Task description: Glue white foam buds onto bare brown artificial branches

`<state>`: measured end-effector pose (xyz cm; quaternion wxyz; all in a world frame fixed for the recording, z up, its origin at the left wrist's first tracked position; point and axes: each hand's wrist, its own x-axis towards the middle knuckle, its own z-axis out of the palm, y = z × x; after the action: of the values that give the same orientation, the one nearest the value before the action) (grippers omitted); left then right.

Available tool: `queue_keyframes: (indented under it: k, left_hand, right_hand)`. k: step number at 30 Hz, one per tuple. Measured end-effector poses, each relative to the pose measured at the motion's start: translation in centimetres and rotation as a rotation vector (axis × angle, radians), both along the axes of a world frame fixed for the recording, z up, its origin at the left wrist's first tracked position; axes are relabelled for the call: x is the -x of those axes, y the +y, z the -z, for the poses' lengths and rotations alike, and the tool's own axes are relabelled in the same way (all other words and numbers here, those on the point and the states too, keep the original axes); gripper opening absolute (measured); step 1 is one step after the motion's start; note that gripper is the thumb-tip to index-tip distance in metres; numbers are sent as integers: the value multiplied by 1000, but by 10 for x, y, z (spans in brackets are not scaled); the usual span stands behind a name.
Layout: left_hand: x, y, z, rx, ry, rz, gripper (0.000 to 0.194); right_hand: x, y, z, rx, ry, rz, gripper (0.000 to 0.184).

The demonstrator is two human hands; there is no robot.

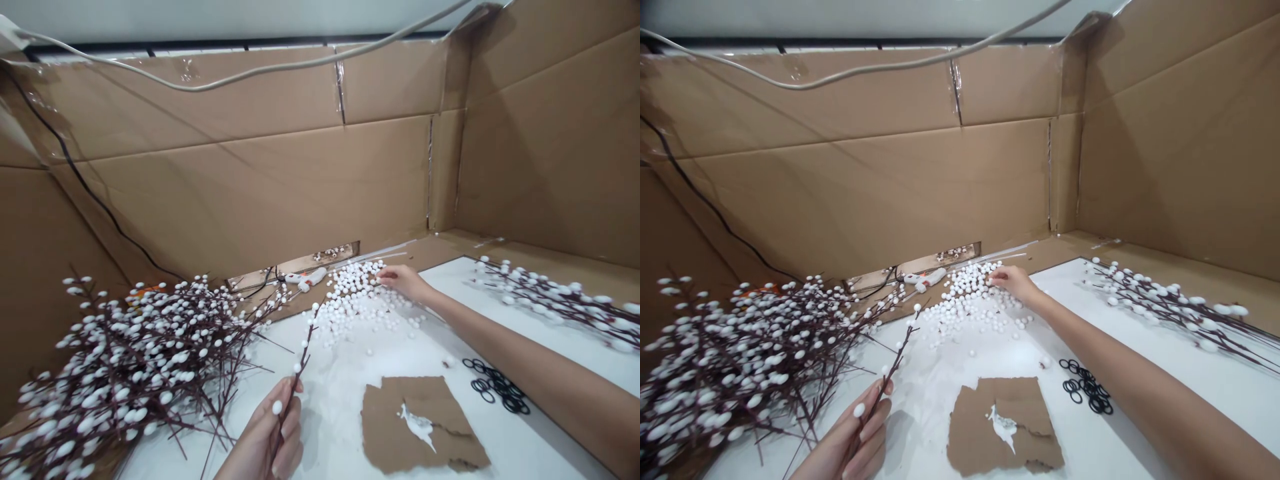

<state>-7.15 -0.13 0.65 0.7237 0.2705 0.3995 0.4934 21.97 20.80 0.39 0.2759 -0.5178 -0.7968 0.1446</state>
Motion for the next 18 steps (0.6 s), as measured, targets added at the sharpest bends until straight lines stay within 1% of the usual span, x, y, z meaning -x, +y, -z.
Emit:
queue_keyframes:
  k: [3,6,12,18]
  left_hand:
    - [0,-2,-1,11,1,-15,45]
    - [0,-3,-1,16,6,-41,44]
    - [-1,-4,-2,20,3,-41,44]
    - [0,-3,1,7,-7,-29,44]
  right_hand:
    - [0,3,1,21,18,51,28]
    - [4,0,-1,27,-18,59,28]
    - [15,-14,-12,32,-204,22,25]
    - [22,-16,-16,26,-343,89,26]
